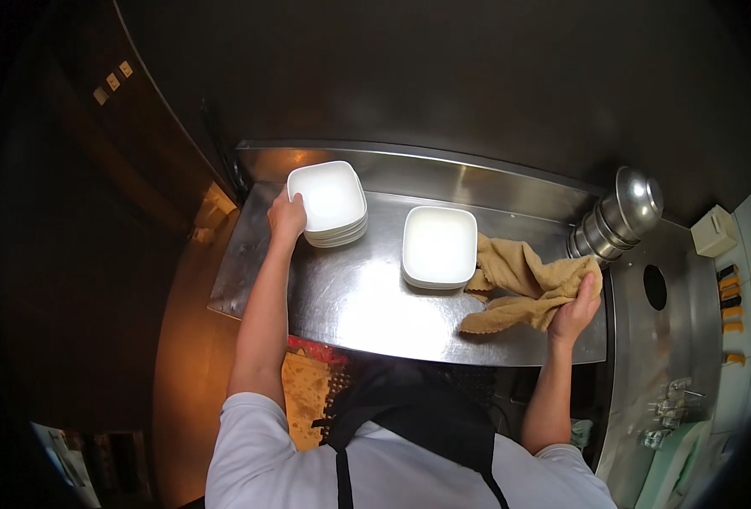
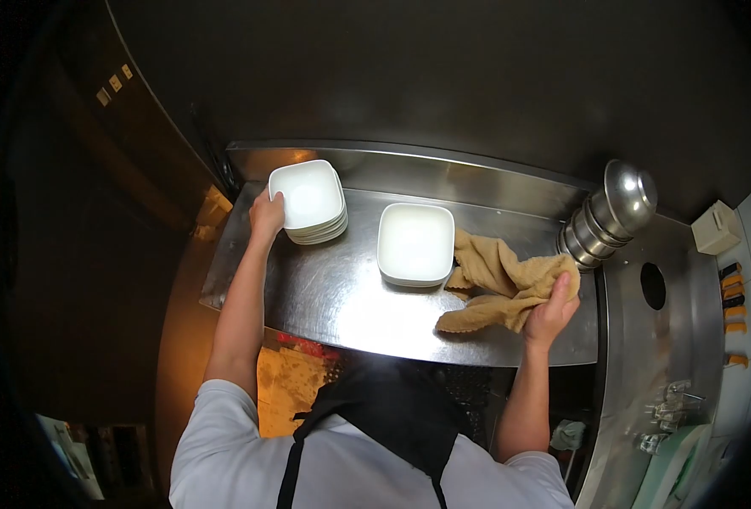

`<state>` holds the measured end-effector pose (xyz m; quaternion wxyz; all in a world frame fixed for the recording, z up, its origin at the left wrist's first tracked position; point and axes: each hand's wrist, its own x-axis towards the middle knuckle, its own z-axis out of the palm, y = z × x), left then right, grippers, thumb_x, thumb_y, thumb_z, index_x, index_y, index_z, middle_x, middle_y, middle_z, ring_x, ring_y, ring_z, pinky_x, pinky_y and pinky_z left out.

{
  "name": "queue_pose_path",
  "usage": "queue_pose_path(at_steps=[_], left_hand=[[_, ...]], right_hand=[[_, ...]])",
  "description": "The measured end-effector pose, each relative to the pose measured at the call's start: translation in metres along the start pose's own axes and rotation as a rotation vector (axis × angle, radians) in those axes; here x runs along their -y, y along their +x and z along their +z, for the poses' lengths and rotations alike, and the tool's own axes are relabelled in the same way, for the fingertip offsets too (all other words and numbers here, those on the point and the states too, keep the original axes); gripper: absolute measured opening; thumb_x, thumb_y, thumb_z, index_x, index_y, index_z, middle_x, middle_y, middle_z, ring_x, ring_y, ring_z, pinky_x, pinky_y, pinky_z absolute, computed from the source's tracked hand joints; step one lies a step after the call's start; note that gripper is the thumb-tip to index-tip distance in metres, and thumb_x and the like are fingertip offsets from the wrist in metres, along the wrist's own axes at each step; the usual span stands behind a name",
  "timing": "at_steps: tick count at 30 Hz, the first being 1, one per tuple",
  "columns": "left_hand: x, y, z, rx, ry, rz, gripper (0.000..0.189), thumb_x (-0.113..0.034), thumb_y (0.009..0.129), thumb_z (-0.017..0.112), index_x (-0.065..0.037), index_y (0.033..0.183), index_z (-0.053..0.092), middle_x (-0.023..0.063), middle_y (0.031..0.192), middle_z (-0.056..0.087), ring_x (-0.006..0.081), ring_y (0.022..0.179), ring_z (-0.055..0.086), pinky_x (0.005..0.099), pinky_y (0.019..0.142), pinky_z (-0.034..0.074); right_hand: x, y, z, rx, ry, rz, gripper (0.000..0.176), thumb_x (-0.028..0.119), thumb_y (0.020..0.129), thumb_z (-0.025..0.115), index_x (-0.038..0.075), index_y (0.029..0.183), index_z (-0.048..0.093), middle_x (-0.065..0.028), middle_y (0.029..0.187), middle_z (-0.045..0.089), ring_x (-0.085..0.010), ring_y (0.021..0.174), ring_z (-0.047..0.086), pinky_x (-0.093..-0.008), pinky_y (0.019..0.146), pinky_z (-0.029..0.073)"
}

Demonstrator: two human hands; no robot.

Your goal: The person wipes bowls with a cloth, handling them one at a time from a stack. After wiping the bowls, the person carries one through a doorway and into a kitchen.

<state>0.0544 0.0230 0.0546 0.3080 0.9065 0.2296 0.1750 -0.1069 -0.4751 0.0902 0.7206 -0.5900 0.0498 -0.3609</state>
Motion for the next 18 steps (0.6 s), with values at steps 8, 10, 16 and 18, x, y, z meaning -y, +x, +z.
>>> queue_pose_path(at_steps=[8, 10, 16, 18], left_hand=[[0.023, 0.013, 0.026, 0.151, 0.099, -0.160, 0.064, -0.031, 0.095, 0.056, -0.012, 0.153, 0.038, 0.0258, 0.139, 0.055, 0.0431, 0.134, 0.046, 0.0472, 0.111, 0.039], [0.010, 0.000, 0.029, -0.070, 0.198, -0.105, 0.071, -0.033, 0.094, 0.061, -0.009, 0.154, 0.035, 0.0272, 0.142, 0.051, 0.0441, 0.135, 0.044, 0.0484, 0.111, 0.038], [-0.059, -0.117, 0.034, 0.059, -0.425, 0.683, 0.055, -0.030, 0.081, 0.079, -0.005, 0.125, 0.060, 0.0174, 0.120, 0.064, 0.0365, 0.120, 0.056, 0.0505, 0.109, 0.036], [-0.071, -0.171, 0.049, 0.174, -0.233, 1.103, 0.041, -0.036, 0.079, 0.079, -0.007, 0.106, 0.068, 0.0088, 0.108, 0.069, 0.0295, 0.114, 0.059, 0.0577, 0.111, 0.032]], right_hand=[[0.013, 0.006, 0.023, -0.025, 0.037, -0.036, 0.043, 0.035, 0.108, 0.044, -0.005, 0.114, 0.060, -0.0115, 0.106, 0.066, -0.0172, 0.095, 0.064, -0.0312, 0.083, 0.051], [0.021, 0.011, 0.044, -0.125, 0.094, -0.059, 0.043, 0.035, 0.109, 0.043, -0.004, 0.114, 0.060, -0.0116, 0.105, 0.066, -0.0182, 0.095, 0.064, -0.0317, 0.083, 0.052], [0.004, 0.005, 0.106, 0.075, 0.008, -0.189, 0.040, 0.032, 0.108, 0.043, -0.003, 0.118, 0.059, -0.0124, 0.107, 0.066, -0.0202, 0.093, 0.065, -0.0349, 0.082, 0.053], [-0.046, 0.009, 0.118, 0.408, -0.329, -0.244, 0.039, 0.031, 0.105, 0.049, -0.002, 0.126, 0.057, -0.0197, 0.121, 0.063, -0.0291, 0.109, 0.063, -0.0418, 0.095, 0.050]])
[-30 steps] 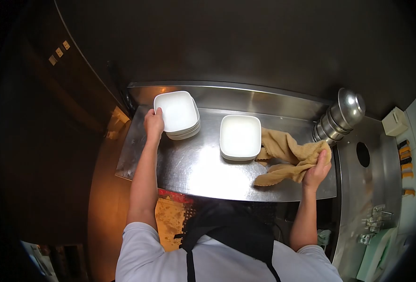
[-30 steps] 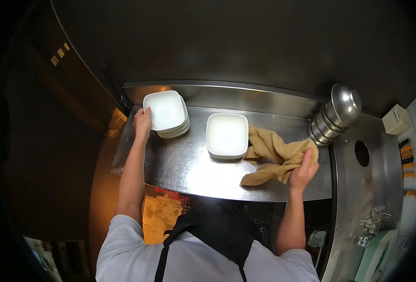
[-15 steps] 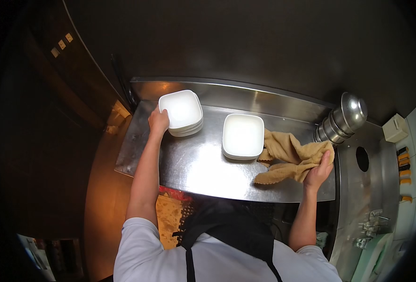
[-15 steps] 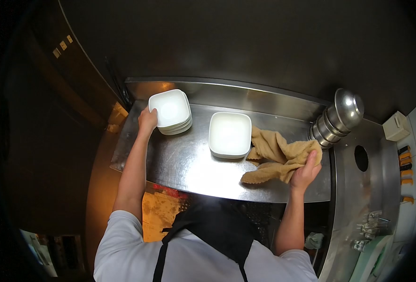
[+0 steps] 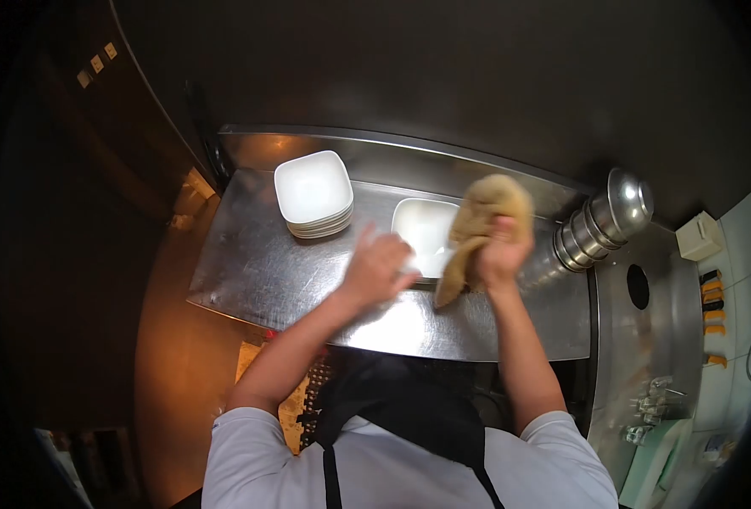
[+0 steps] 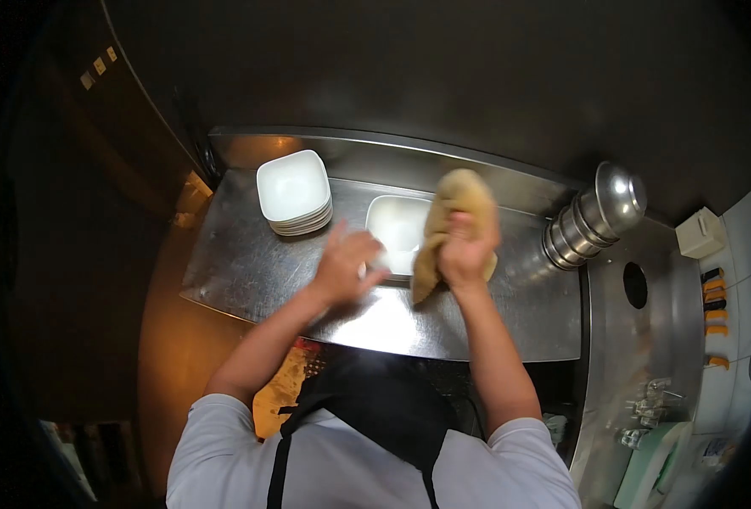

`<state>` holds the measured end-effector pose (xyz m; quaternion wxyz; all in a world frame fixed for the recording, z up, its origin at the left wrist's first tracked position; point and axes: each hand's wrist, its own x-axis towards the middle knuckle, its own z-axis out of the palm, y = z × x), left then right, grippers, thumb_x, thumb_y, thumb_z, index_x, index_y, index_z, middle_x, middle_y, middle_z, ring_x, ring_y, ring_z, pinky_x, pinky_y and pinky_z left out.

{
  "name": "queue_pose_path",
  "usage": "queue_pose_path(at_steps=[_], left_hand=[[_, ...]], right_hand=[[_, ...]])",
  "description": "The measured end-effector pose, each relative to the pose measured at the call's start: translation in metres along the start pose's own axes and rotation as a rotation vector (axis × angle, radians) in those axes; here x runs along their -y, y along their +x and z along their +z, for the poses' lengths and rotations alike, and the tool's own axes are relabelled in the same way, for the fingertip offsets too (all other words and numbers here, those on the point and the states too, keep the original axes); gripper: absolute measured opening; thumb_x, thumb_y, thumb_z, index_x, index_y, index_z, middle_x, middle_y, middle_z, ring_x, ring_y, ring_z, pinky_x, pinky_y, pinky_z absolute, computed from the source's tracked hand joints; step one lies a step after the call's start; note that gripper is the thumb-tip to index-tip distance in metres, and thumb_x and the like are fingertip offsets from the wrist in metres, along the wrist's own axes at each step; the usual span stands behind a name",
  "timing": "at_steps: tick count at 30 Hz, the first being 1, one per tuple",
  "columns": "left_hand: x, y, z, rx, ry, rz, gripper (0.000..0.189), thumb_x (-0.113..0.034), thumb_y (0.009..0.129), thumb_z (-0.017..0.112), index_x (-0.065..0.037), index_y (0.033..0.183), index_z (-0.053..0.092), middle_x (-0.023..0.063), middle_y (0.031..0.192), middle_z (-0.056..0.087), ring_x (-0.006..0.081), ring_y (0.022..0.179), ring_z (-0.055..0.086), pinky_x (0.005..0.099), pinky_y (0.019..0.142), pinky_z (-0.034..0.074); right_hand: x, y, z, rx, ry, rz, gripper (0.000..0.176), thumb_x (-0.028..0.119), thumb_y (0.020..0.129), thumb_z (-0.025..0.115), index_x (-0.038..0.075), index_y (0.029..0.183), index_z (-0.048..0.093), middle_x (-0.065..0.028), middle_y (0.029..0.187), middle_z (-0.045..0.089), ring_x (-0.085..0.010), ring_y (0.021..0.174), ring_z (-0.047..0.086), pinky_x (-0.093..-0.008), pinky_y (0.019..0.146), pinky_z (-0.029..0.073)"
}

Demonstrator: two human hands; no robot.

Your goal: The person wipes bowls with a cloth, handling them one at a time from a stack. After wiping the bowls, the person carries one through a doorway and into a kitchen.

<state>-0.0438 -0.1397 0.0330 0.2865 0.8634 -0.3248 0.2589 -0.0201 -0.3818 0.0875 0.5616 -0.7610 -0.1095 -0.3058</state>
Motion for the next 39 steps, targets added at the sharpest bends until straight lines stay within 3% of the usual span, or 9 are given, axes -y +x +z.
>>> queue_pose_path(at_steps=[4, 7, 13, 20, 24, 28, 33, 37, 39], left_hand=[[-0.029, -0.024, 0.046, 0.093, 0.016, -0.187, 0.022, -0.026, 0.084, 0.074, -0.009, 0.097, 0.071, 0.0071, 0.106, 0.068, 0.0266, 0.117, 0.058, 0.0618, 0.113, 0.029], [-0.021, -0.027, 0.055, 0.040, -0.081, -0.219, 0.015, -0.019, 0.085, 0.072, -0.009, 0.095, 0.071, 0.0065, 0.102, 0.068, 0.0267, 0.110, 0.060, 0.0560, 0.113, 0.033], [-0.021, -0.027, 0.054, -0.080, -0.027, -0.143, 0.010, -0.018, 0.082, 0.073, -0.012, 0.088, 0.070, 0.0025, 0.090, 0.067, 0.0226, 0.096, 0.062, 0.0473, 0.102, 0.043], [-0.032, -0.029, 0.060, -0.089, -0.025, -0.167, 0.008, -0.018, 0.085, 0.069, -0.011, 0.085, 0.066, 0.0023, 0.086, 0.063, 0.0221, 0.096, 0.059, 0.0525, 0.099, 0.041], [-0.038, -0.028, 0.060, -0.121, -0.023, -0.195, 0.011, -0.020, 0.084, 0.073, -0.011, 0.089, 0.069, 0.0008, 0.091, 0.065, 0.0217, 0.095, 0.060, 0.0487, 0.101, 0.040], [-0.036, -0.025, 0.061, -0.119, 0.023, -0.224, 0.011, -0.020, 0.082, 0.074, -0.013, 0.081, 0.066, -0.0020, 0.081, 0.063, 0.0172, 0.086, 0.059, 0.0408, 0.089, 0.040], [-0.037, -0.021, 0.061, -0.213, 0.049, -0.219, 0.012, -0.019, 0.079, 0.074, -0.015, 0.076, 0.064, -0.0037, 0.071, 0.057, 0.0155, 0.079, 0.058, 0.0380, 0.076, 0.035], [-0.038, -0.028, 0.056, -0.135, 0.058, -0.220, 0.017, -0.020, 0.077, 0.077, -0.010, 0.087, 0.068, 0.0076, 0.102, 0.062, 0.0233, 0.102, 0.057, 0.0410, 0.087, 0.038], [-0.047, -0.024, 0.050, -0.272, 0.076, -0.230, 0.033, -0.022, 0.075, 0.080, -0.007, 0.102, 0.069, 0.0179, 0.127, 0.058, 0.0316, 0.118, 0.053, 0.0437, 0.097, 0.038]], right_hand=[[-0.037, -0.010, 0.064, 0.622, -0.726, -0.305, 0.054, 0.038, 0.102, 0.050, 0.003, 0.142, 0.050, -0.0260, 0.150, 0.043, -0.0404, 0.144, 0.034, -0.0505, 0.120, 0.022], [-0.043, -0.031, 0.063, 0.781, -0.674, -0.281, 0.055, 0.039, 0.101, 0.051, 0.001, 0.141, 0.051, -0.0242, 0.150, 0.043, -0.0424, 0.145, 0.032, -0.0484, 0.121, 0.019], [-0.010, -0.014, 0.026, 1.095, -0.749, -0.170, 0.037, 0.038, 0.093, 0.060, 0.007, 0.112, 0.069, -0.0171, 0.114, 0.063, -0.0384, 0.114, 0.055, -0.0474, 0.096, 0.042], [-0.028, 0.027, 0.026, 0.553, -0.786, -0.569, 0.029, 0.025, 0.073, 0.076, 0.009, 0.095, 0.068, -0.0113, 0.090, 0.063, -0.0330, 0.087, 0.060, -0.0444, 0.077, 0.046], [-0.039, 0.017, 0.041, 0.993, -0.696, -0.881, 0.049, 0.024, 0.079, 0.073, 0.004, 0.122, 0.064, -0.0137, 0.131, 0.060, -0.0324, 0.130, 0.051, -0.0462, 0.110, 0.038], [-0.050, 0.007, 0.036, 0.911, -0.914, -0.690, 0.059, 0.034, 0.086, 0.066, 0.001, 0.135, 0.057, -0.0121, 0.141, 0.055, -0.0298, 0.140, 0.042, -0.0456, 0.118, 0.028], [-0.016, -0.036, 0.035, 0.642, -0.902, -0.380, 0.039, 0.037, 0.090, 0.063, 0.000, 0.082, 0.072, -0.0224, 0.080, 0.071, -0.0386, 0.077, 0.067, -0.0521, 0.078, 0.049], [-0.022, -0.027, 0.035, 0.599, -0.530, 0.359, 0.045, 0.035, 0.098, 0.057, -0.006, 0.082, 0.068, -0.0229, 0.072, 0.068, -0.0412, 0.070, 0.067, -0.0543, 0.069, 0.049], [0.001, -0.013, 0.030, 0.373, -0.289, 0.272, 0.041, 0.032, 0.099, 0.058, -0.004, 0.082, 0.068, -0.0216, 0.071, 0.068, -0.0425, 0.068, 0.065, -0.0535, 0.068, 0.048]])
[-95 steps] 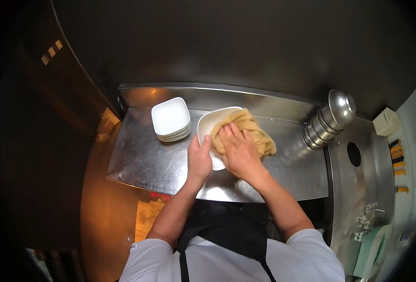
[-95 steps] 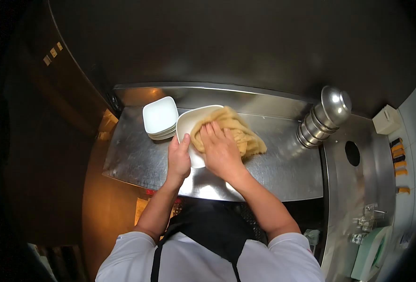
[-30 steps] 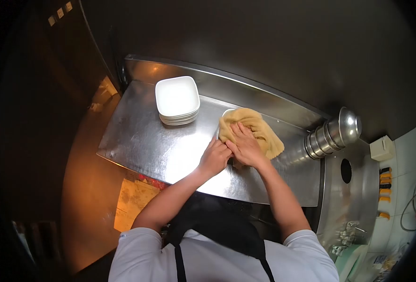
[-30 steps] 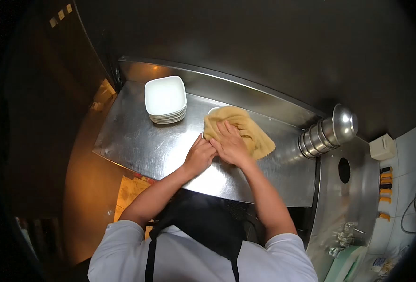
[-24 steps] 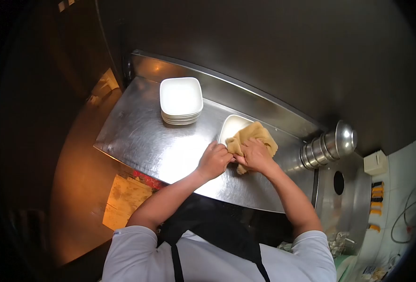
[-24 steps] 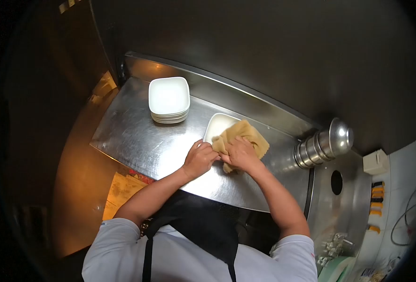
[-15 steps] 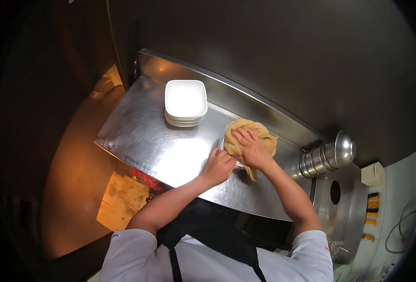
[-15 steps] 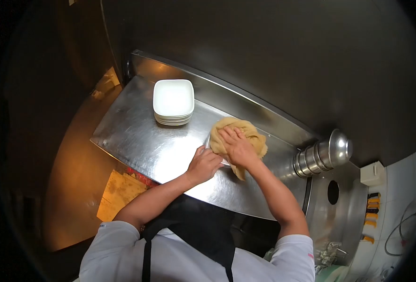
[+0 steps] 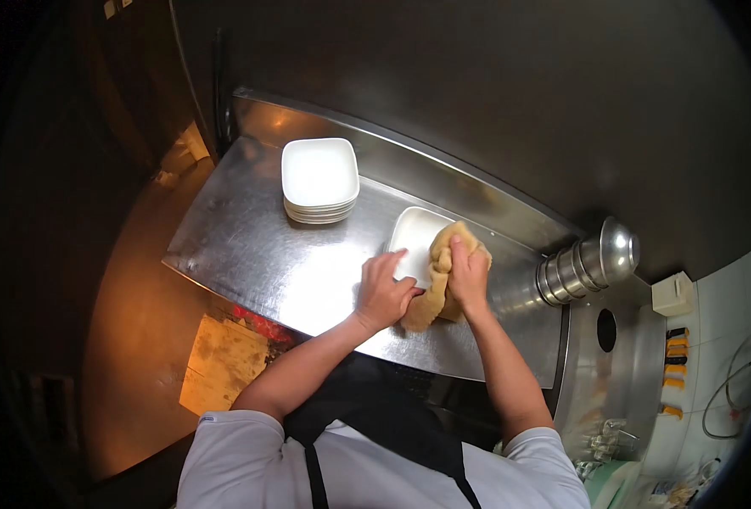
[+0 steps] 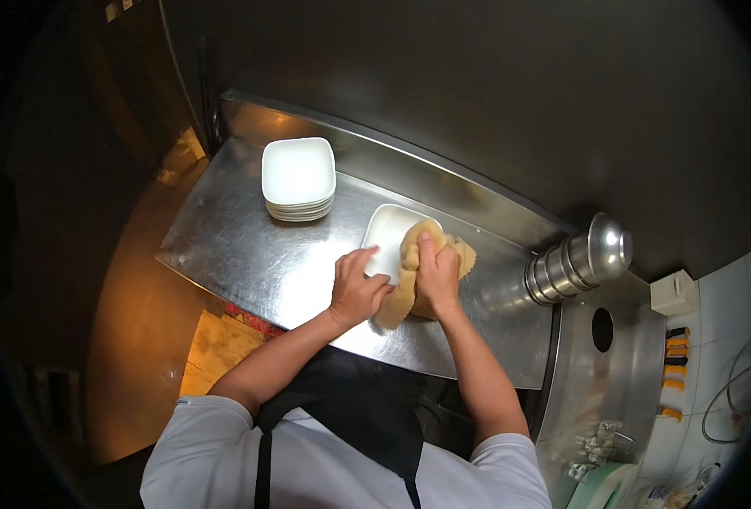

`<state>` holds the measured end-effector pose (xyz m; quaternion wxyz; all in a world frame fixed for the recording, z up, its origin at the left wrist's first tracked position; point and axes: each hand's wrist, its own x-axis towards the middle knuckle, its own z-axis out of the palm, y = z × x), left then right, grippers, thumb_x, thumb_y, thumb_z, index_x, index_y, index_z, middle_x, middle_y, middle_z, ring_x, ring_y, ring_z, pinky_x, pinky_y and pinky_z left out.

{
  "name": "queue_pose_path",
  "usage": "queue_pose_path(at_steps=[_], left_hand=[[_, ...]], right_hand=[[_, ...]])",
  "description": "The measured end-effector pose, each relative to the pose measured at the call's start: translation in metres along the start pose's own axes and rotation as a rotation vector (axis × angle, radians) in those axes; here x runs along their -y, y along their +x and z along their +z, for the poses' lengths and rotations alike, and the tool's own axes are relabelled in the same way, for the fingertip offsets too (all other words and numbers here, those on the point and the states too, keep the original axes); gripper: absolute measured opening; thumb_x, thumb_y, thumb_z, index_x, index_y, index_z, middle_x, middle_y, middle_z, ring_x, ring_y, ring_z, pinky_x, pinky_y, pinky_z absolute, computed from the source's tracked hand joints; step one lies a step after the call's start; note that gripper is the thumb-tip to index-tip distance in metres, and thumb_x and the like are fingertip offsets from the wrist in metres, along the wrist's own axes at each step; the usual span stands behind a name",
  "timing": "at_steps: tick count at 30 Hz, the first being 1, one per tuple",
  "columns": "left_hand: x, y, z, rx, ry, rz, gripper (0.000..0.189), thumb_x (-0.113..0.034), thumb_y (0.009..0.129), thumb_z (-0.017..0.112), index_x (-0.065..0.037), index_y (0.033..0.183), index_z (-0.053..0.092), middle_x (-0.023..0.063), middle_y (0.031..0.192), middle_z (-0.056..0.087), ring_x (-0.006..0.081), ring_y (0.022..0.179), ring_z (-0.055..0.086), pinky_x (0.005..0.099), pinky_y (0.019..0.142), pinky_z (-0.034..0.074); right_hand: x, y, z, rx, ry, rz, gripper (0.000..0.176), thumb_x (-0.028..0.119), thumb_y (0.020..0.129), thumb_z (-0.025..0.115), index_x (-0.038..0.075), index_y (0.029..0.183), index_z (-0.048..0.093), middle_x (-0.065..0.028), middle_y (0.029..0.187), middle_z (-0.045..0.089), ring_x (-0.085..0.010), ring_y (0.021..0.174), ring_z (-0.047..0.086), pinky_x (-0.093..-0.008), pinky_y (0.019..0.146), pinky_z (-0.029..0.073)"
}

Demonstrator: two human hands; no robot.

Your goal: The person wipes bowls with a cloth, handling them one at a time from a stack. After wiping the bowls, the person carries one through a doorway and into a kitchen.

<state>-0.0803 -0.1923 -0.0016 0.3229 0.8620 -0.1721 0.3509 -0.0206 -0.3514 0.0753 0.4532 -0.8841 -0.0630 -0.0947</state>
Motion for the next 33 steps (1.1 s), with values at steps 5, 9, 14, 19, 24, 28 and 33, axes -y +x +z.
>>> queue_pose_path(at_steps=[5, 9, 14, 19, 24, 28, 33], left_hand=[[0.006, -0.010, 0.021, 0.123, -0.273, -0.489, 0.110, -0.030, 0.073, 0.085, 0.001, 0.153, 0.017, 0.0328, 0.152, 0.028, 0.0485, 0.141, 0.032, 0.0484, 0.118, 0.028], [0.016, -0.010, 0.024, 0.220, -0.365, -0.511, 0.117, -0.033, 0.077, 0.082, 0.006, 0.155, 0.003, 0.0341, 0.154, 0.027, 0.0458, 0.142, 0.033, 0.0466, 0.117, 0.029], [0.031, -0.020, 0.036, 0.186, -0.229, -0.350, 0.092, -0.021, 0.084, 0.070, 0.010, 0.151, 0.016, 0.0358, 0.147, 0.036, 0.0499, 0.133, 0.042, 0.0528, 0.110, 0.036], [0.033, -0.019, 0.041, 0.165, -0.170, -0.299, 0.093, -0.021, 0.084, 0.073, 0.009, 0.151, 0.017, 0.0338, 0.150, 0.034, 0.0476, 0.135, 0.040, 0.0521, 0.111, 0.036], [0.014, -0.003, 0.004, 0.198, -0.193, -0.329, 0.104, -0.034, 0.075, 0.085, 0.001, 0.153, 0.026, 0.0330, 0.156, 0.023, 0.0475, 0.140, 0.035, 0.0505, 0.113, 0.034], [0.020, -0.004, 0.002, 0.311, -0.233, -0.225, 0.072, -0.041, 0.068, 0.088, -0.015, 0.130, 0.061, 0.0351, 0.155, 0.023, 0.0523, 0.139, 0.033, 0.0519, 0.113, 0.034], [0.022, -0.008, 0.008, 0.256, -0.288, -0.238, 0.045, -0.035, 0.069, 0.088, -0.009, 0.101, 0.070, 0.0328, 0.149, 0.037, 0.0477, 0.133, 0.044, 0.0493, 0.110, 0.038]], right_hand=[[0.001, 0.023, 0.002, -0.179, -0.222, -0.516, 0.029, 0.027, 0.093, 0.065, -0.001, 0.097, 0.069, -0.0209, 0.106, 0.069, -0.0372, 0.102, 0.063, -0.0522, 0.091, 0.044], [-0.034, 0.015, 0.059, 0.067, -0.686, -0.519, 0.066, 0.043, 0.098, 0.052, -0.002, 0.146, 0.042, -0.0318, 0.155, 0.030, -0.0449, 0.147, 0.025, -0.0540, 0.119, 0.018], [-0.024, 0.006, 0.055, 0.384, -0.333, -0.440, 0.066, 0.040, 0.096, 0.053, -0.005, 0.143, 0.041, -0.0308, 0.150, 0.035, -0.0468, 0.141, 0.031, -0.0540, 0.115, 0.025], [-0.014, -0.014, 0.031, 0.539, -0.275, -0.401, 0.043, 0.037, 0.093, 0.058, 0.000, 0.115, 0.059, -0.0243, 0.118, 0.061, -0.0428, 0.113, 0.055, -0.0488, 0.098, 0.042], [-0.004, -0.002, -0.030, 0.513, -0.438, -0.404, 0.032, 0.036, 0.091, 0.065, 0.004, 0.084, 0.068, -0.0196, 0.075, 0.068, -0.0382, 0.069, 0.067, -0.0471, 0.067, 0.052], [0.000, 0.022, -0.053, -0.119, -0.273, -0.254, 0.023, 0.028, 0.087, 0.069, 0.005, 0.089, 0.070, -0.0168, 0.081, 0.070, -0.0361, 0.078, 0.068, -0.0441, 0.073, 0.053], [-0.022, 0.019, -0.009, 0.204, -0.343, -0.755, 0.049, 0.019, 0.079, 0.075, 0.007, 0.125, 0.064, -0.0186, 0.138, 0.057, -0.0376, 0.133, 0.050, -0.0500, 0.111, 0.038]])
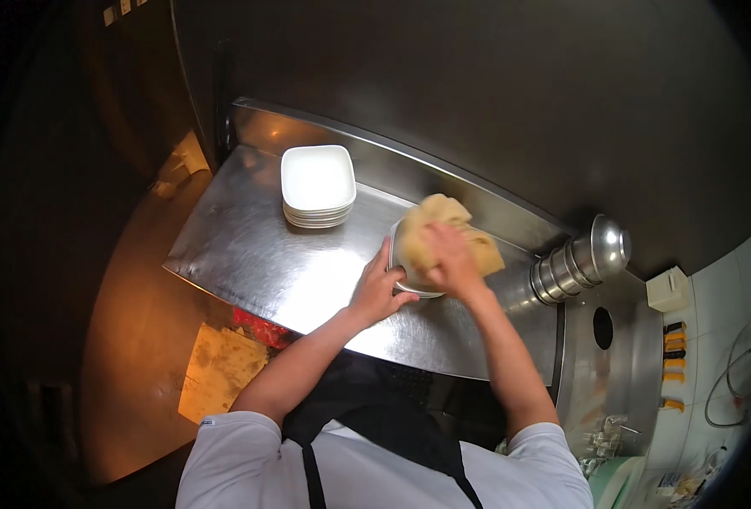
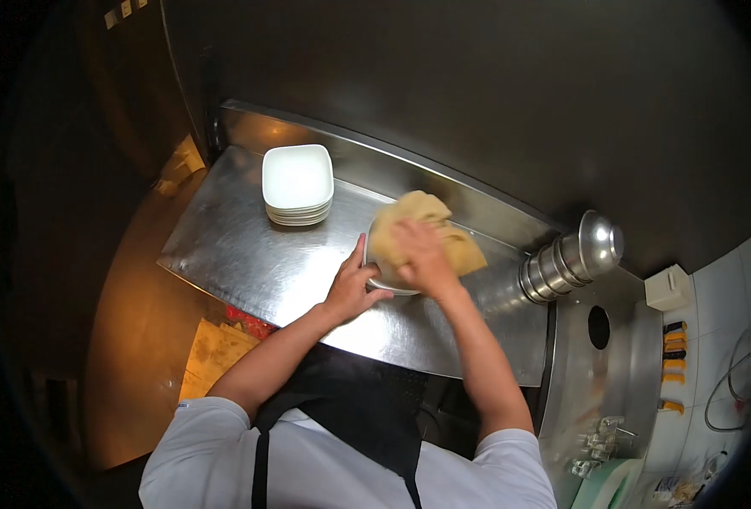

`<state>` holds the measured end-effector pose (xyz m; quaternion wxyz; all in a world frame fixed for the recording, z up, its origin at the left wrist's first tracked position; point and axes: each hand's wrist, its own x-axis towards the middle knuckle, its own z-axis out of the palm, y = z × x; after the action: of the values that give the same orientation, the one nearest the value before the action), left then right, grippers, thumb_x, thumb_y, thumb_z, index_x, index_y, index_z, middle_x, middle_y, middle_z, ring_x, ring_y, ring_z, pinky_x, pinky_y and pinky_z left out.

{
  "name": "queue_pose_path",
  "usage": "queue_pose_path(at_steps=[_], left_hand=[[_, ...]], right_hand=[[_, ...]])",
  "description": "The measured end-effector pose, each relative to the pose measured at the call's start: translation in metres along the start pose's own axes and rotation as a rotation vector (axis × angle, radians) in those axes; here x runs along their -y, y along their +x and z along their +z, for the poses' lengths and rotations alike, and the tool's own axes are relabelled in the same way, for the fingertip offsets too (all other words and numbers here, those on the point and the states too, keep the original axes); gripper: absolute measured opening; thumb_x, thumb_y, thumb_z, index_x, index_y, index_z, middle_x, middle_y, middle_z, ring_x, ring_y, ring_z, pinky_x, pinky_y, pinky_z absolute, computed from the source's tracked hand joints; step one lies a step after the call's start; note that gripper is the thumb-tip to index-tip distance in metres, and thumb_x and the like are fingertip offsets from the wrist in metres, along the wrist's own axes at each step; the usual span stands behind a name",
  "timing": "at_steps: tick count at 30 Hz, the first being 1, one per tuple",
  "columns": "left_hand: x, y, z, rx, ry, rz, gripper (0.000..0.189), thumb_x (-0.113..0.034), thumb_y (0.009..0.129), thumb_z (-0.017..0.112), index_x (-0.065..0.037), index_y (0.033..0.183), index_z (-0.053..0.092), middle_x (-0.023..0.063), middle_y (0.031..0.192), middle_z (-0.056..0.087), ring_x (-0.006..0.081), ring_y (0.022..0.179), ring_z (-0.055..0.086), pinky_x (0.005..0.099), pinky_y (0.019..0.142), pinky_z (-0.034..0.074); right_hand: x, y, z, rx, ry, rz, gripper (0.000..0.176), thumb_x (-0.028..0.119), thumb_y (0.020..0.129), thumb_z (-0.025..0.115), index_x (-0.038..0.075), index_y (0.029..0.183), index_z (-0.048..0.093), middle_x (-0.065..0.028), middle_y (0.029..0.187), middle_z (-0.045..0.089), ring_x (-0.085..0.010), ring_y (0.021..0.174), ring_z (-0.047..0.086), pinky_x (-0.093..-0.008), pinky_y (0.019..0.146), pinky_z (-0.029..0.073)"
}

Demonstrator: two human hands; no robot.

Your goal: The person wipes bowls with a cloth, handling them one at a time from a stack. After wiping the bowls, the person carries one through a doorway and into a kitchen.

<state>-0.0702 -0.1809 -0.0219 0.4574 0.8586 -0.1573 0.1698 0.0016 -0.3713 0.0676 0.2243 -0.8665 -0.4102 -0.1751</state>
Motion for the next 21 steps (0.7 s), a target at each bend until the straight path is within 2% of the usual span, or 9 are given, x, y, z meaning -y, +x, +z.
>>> queue_pose_path(at_steps=[1, 4, 5, 9, 12, 15, 18, 19, 21], left_hand=[[-0.004, 0.003, -0.006, 0.031, -0.027, 0.061, 0.042, -0.033, 0.071, 0.087, -0.007, 0.099, 0.072, 0.0252, 0.145, 0.048, 0.0421, 0.132, 0.049, 0.0486, 0.109, 0.040], [0.004, 0.007, -0.014, 0.030, -0.054, 0.096, 0.040, -0.031, 0.070, 0.088, -0.006, 0.095, 0.070, 0.0184, 0.137, 0.056, 0.0415, 0.131, 0.049, 0.0479, 0.106, 0.042], [0.005, 0.007, -0.016, 0.033, -0.039, 0.104, 0.039, -0.030, 0.069, 0.088, -0.006, 0.093, 0.069, 0.0209, 0.139, 0.054, 0.0416, 0.130, 0.050, 0.0479, 0.106, 0.042], [-0.001, 0.007, -0.008, -0.055, 0.050, 0.131, 0.037, -0.029, 0.067, 0.089, -0.007, 0.086, 0.065, 0.0321, 0.146, 0.044, 0.0427, 0.123, 0.056, 0.0467, 0.102, 0.044], [-0.002, 0.003, -0.003, -0.106, 0.081, 0.106, 0.039, -0.029, 0.066, 0.090, -0.007, 0.084, 0.063, 0.0400, 0.148, 0.035, 0.0448, 0.116, 0.060, 0.0452, 0.098, 0.047], [0.001, 0.003, 0.002, -0.139, 0.088, 0.111, 0.039, -0.028, 0.066, 0.090, -0.007, 0.084, 0.063, 0.0420, 0.149, 0.033, 0.0461, 0.113, 0.062, 0.0436, 0.095, 0.050], [0.002, 0.000, 0.009, -0.149, 0.040, 0.071, 0.037, -0.027, 0.068, 0.088, -0.007, 0.082, 0.061, 0.0403, 0.148, 0.035, 0.0477, 0.122, 0.056, 0.0460, 0.098, 0.048], [0.003, 0.000, 0.012, -0.151, 0.016, 0.048, 0.036, -0.027, 0.069, 0.088, -0.007, 0.080, 0.060, 0.0396, 0.148, 0.036, 0.0484, 0.127, 0.053, 0.0475, 0.100, 0.047], [0.006, 0.002, 0.011, -0.164, 0.014, 0.100, 0.035, -0.024, 0.069, 0.087, -0.007, 0.080, 0.059, 0.0390, 0.149, 0.036, 0.0480, 0.126, 0.053, 0.0471, 0.099, 0.047]], right_hand=[[-0.001, 0.002, 0.017, 0.292, -0.040, -0.146, 0.058, 0.026, 0.086, 0.070, 0.008, 0.139, 0.055, -0.0168, 0.148, 0.049, -0.0377, 0.141, 0.041, -0.0498, 0.118, 0.030], [-0.005, 0.001, 0.037, 0.367, 0.101, 0.054, 0.062, 0.036, 0.092, 0.063, 0.011, 0.147, 0.047, -0.0141, 0.156, 0.041, -0.0358, 0.145, 0.035, -0.0512, 0.119, 0.026], [-0.008, 0.000, 0.040, 0.380, 0.080, 0.048, 0.063, 0.042, 0.096, 0.056, 0.011, 0.150, 0.043, -0.0134, 0.157, 0.039, -0.0339, 0.147, 0.033, -0.0521, 0.120, 0.022], [-0.011, 0.007, 0.028, 0.441, -0.166, 0.073, 0.061, 0.037, 0.094, 0.059, 0.010, 0.147, 0.046, -0.0121, 0.157, 0.040, -0.0340, 0.147, 0.033, -0.0543, 0.119, 0.024], [-0.007, -0.001, 0.022, 0.248, -0.338, 0.054, 0.053, 0.036, 0.092, 0.060, 0.008, 0.137, 0.057, -0.0129, 0.142, 0.056, -0.0329, 0.136, 0.048, -0.0509, 0.113, 0.034], [0.009, -0.008, 0.009, 0.132, -0.200, 0.198, 0.041, 0.038, 0.092, 0.061, 0.001, 0.106, 0.070, -0.0168, 0.106, 0.071, -0.0331, 0.106, 0.065, -0.0464, 0.095, 0.045], [0.041, -0.022, 0.016, 0.172, -0.373, 0.352, 0.036, 0.035, 0.090, 0.063, 0.002, 0.079, 0.071, -0.0163, 0.070, 0.067, -0.0365, 0.072, 0.065, -0.0467, 0.078, 0.048], [0.044, -0.028, 0.024, 0.041, -0.254, 0.363, 0.040, 0.035, 0.094, 0.062, 0.001, 0.073, 0.070, -0.0172, 0.061, 0.063, -0.0346, 0.062, 0.065, -0.0449, 0.068, 0.049], [0.031, -0.029, 0.027, -0.039, 0.325, 0.681, 0.042, 0.035, 0.096, 0.060, 0.000, 0.075, 0.071, -0.0170, 0.063, 0.065, -0.0310, 0.063, 0.066, -0.0418, 0.063, 0.049]])
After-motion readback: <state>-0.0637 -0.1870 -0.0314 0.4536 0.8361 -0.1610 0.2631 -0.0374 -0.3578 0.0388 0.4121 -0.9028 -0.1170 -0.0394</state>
